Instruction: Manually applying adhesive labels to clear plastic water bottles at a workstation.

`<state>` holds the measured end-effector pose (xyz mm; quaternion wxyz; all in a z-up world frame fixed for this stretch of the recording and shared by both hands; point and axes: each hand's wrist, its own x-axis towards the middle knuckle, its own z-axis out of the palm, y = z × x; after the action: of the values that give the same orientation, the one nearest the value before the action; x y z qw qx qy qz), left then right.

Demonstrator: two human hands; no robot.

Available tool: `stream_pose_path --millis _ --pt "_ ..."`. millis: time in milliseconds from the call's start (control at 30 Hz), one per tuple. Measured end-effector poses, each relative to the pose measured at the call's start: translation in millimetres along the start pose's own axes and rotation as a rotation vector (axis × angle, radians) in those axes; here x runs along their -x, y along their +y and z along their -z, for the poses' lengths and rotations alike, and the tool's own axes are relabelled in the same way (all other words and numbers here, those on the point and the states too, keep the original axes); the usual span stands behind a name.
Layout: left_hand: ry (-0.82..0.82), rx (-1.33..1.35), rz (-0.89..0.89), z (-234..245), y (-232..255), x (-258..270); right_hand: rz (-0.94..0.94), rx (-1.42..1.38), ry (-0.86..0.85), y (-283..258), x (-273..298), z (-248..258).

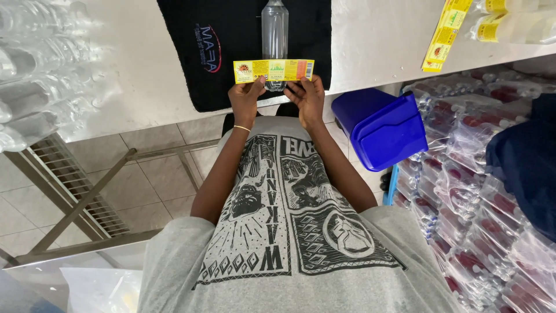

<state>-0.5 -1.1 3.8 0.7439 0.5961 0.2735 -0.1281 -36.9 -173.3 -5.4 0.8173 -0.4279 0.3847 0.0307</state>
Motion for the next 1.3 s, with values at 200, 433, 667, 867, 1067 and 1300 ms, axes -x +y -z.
stream_pose_path --millis 200,433,667,867,1067,1300 --pt "0.0 -0.006 -0.01 -0.5 0.5 -0.2 -0.005 -0.007 0.008 2.0 -1.0 0.5" --pt "0.01 -0.005 -0.011 -0.2 -3.4 -1.7 -0.001 -0.009 0.014 5.0 -2.5 2.0" --pt "0.011 -0.021 -0.02 -1.2 0.3 -1.1 -0.009 -0.012 0.039 6.4 -4.8 2.5" --pt "0.04 -0.034 -0.013 -3.3 -1.3 -2.6 -0.027 0.002 0.06 11.1 -8.1 4.2" --pt "0.047 -0.08 -0.009 -3.4 5.3 -1.5 0.422 0.527 0.228 -17.5 7.1 11.0" --pt "0.071 -0.113 -0.021 -4.0 -17.8 -11.6 -0.093 0.437 -0.159 -43.8 -17.6 -59.0"
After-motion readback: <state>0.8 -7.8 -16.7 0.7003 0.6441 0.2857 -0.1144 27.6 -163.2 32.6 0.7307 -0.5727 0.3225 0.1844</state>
